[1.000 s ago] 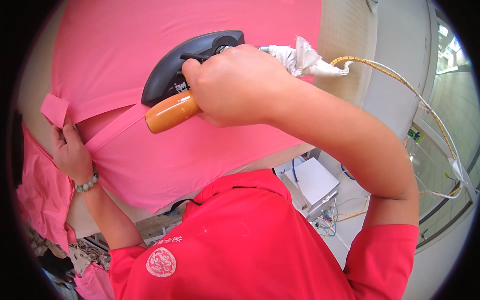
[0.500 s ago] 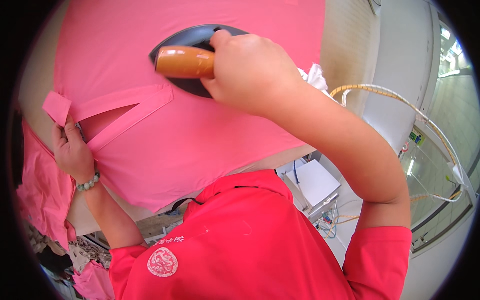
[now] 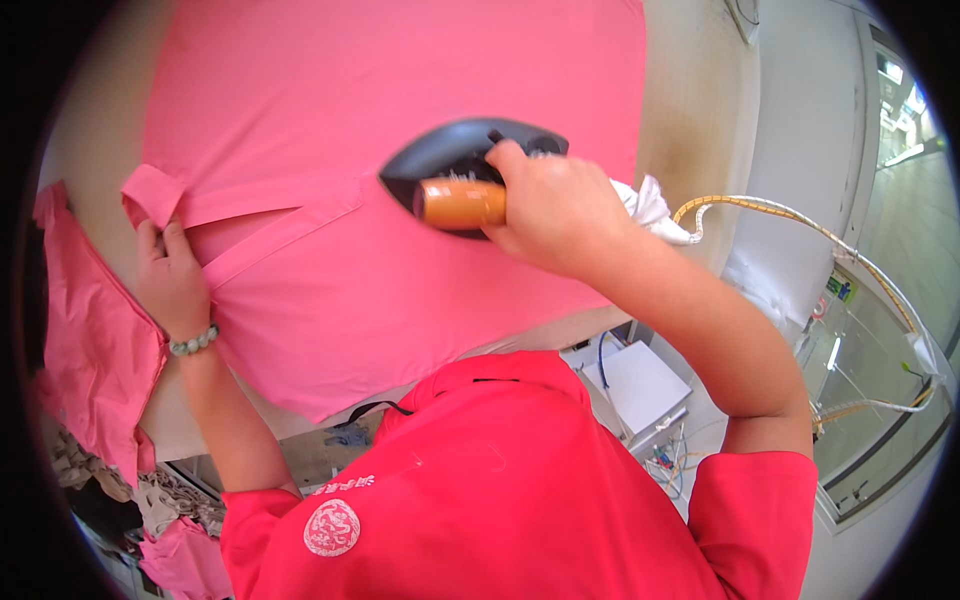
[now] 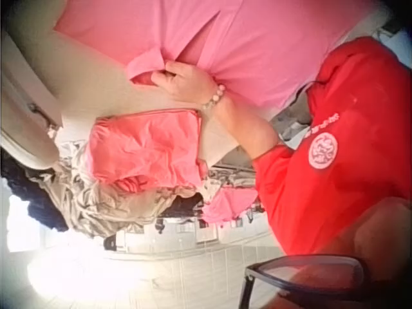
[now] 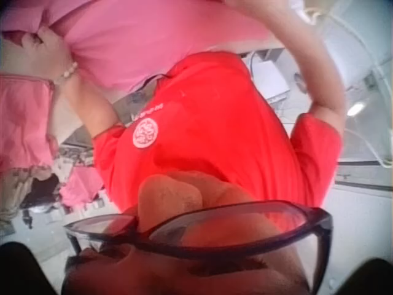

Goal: Ironing pink polo shirts on a industrial workbench.

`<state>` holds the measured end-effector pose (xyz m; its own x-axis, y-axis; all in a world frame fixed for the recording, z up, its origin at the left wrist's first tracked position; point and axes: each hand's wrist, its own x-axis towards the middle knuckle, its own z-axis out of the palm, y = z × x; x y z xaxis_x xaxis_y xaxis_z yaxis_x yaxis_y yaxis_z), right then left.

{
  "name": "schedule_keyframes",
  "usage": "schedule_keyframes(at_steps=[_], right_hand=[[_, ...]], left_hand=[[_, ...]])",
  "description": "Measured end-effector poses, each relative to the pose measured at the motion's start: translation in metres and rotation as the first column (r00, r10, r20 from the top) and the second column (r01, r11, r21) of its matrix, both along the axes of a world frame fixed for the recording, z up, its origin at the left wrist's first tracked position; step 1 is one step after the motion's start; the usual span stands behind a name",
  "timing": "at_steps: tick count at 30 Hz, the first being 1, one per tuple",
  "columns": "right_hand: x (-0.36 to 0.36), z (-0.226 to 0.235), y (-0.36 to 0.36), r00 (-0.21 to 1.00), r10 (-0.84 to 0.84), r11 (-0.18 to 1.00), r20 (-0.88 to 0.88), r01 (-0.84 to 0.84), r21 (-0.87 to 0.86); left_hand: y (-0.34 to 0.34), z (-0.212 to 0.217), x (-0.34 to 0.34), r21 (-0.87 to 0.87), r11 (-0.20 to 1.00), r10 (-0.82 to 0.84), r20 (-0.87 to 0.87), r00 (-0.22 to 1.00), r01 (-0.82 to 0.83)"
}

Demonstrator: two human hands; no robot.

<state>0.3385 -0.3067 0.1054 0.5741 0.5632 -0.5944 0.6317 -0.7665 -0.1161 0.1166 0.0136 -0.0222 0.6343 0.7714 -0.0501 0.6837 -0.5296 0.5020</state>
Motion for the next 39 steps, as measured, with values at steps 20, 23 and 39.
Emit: schedule_keyframes(at_steps=[20, 23, 39], right_hand=[[0.149, -0.032, -0.336, 0.652, -0.719, 0.688, 0.238, 0.716, 0.119], [0.134, -0.031, -0.313, 0.626, -0.343, 0.931, 0.701, 0.126, 0.343], [-0.003, -0.076, -0.219, 0.804, 0.32, 0.444, 0.502, -0.595, 0.67]], left_hand=[[-0.143, 0.034, -0.131, -0.3, 0.883, 0.452, 0.33, 0.829, -0.362], [-0.211, 0.104, -0.079, 0.151, 0.968, -0.23, 0.209, 0.95, 0.201], [-0.353, 0.106, -0.173, 0.33, 0.823, -0.445, -0.13, 0.886, 0.462]])
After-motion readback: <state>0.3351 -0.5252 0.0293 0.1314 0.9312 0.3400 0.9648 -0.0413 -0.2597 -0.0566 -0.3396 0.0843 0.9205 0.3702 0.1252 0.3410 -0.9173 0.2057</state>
